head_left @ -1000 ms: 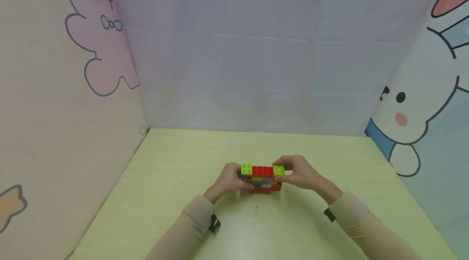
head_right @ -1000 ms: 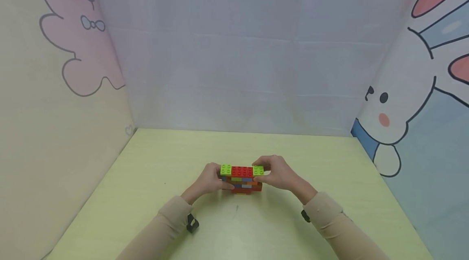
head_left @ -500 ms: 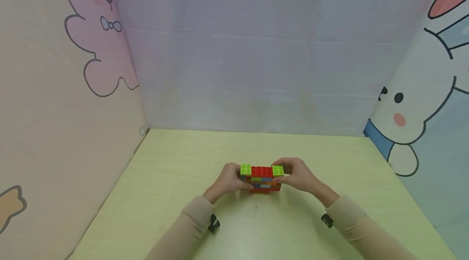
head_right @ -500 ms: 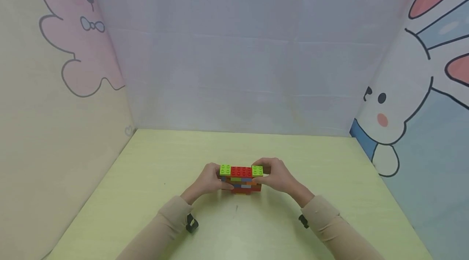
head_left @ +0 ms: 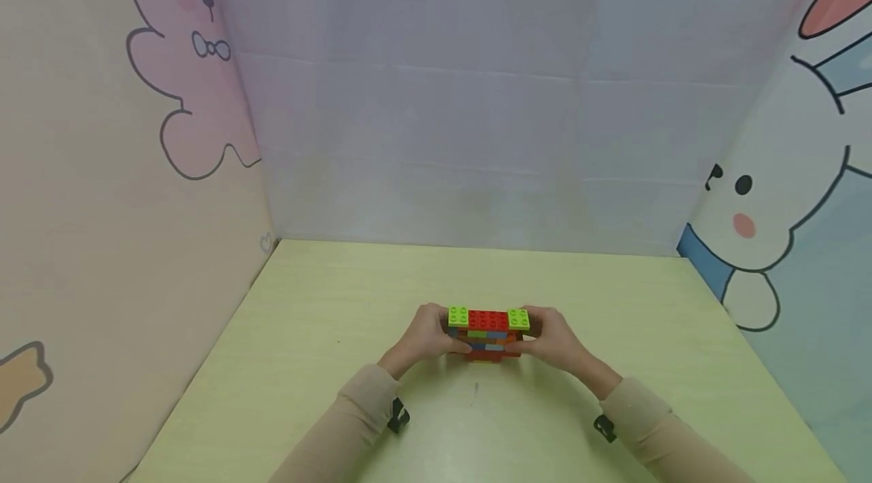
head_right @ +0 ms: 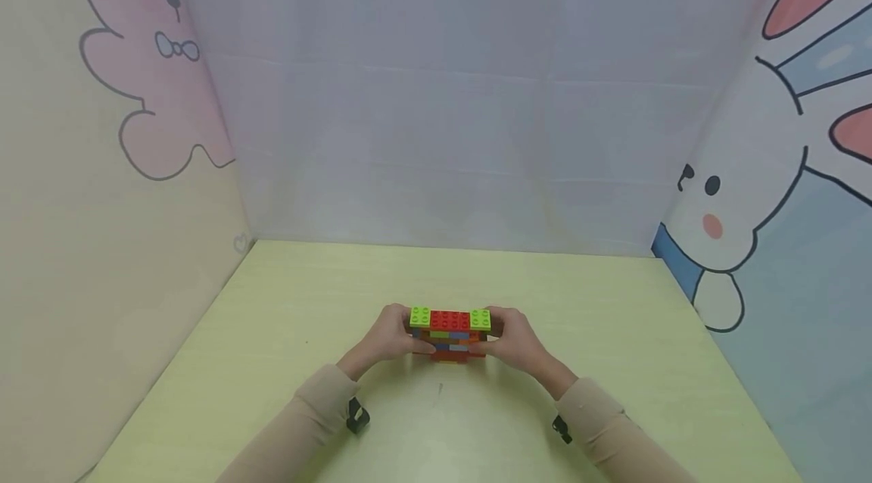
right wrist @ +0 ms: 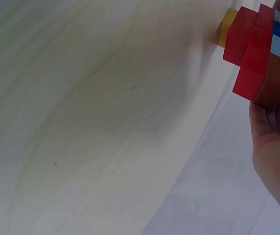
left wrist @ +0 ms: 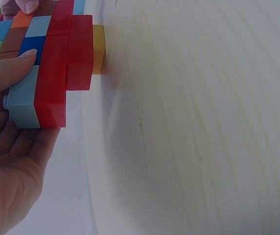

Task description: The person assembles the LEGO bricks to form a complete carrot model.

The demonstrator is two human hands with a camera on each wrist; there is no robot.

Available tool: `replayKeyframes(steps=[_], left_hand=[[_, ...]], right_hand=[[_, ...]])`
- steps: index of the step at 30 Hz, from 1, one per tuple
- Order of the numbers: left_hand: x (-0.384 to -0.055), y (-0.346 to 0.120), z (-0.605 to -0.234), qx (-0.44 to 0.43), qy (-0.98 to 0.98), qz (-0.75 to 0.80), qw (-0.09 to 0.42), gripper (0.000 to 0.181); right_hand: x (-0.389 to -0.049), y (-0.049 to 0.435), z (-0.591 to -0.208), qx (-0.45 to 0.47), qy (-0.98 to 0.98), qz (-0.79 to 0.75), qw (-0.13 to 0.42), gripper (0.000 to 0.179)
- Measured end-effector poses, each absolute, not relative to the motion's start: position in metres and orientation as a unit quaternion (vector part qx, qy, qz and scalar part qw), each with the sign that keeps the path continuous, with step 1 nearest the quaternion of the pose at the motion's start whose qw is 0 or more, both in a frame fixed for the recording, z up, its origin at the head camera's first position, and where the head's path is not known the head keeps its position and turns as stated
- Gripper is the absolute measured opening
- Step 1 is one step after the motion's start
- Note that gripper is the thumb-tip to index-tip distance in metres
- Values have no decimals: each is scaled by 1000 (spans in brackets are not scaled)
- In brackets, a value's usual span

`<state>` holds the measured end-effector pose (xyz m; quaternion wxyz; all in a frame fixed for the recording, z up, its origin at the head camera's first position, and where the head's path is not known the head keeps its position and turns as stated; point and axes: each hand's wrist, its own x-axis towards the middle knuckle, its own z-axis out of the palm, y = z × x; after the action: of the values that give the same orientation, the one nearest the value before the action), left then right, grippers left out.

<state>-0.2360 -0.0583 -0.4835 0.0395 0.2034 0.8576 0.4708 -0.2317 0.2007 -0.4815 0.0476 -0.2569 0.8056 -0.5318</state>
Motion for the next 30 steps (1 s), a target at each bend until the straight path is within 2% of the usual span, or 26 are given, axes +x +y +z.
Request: replayKeyframes(steps=[17, 23, 30], left_hand=[[-234, -62, -490, 201, 853, 479, 53, 39], [-233, -67, -494, 199, 846, 493, 39, 37], [-237, -71, -497, 188, 843, 503, 43, 39]], right_hand=[[-234, 206, -497, -256, 803, -531, 87, 46], [-234, 209, -500, -259, 786, -553, 98, 47], [-242, 210, -501, -255, 796, -541, 93, 46]])
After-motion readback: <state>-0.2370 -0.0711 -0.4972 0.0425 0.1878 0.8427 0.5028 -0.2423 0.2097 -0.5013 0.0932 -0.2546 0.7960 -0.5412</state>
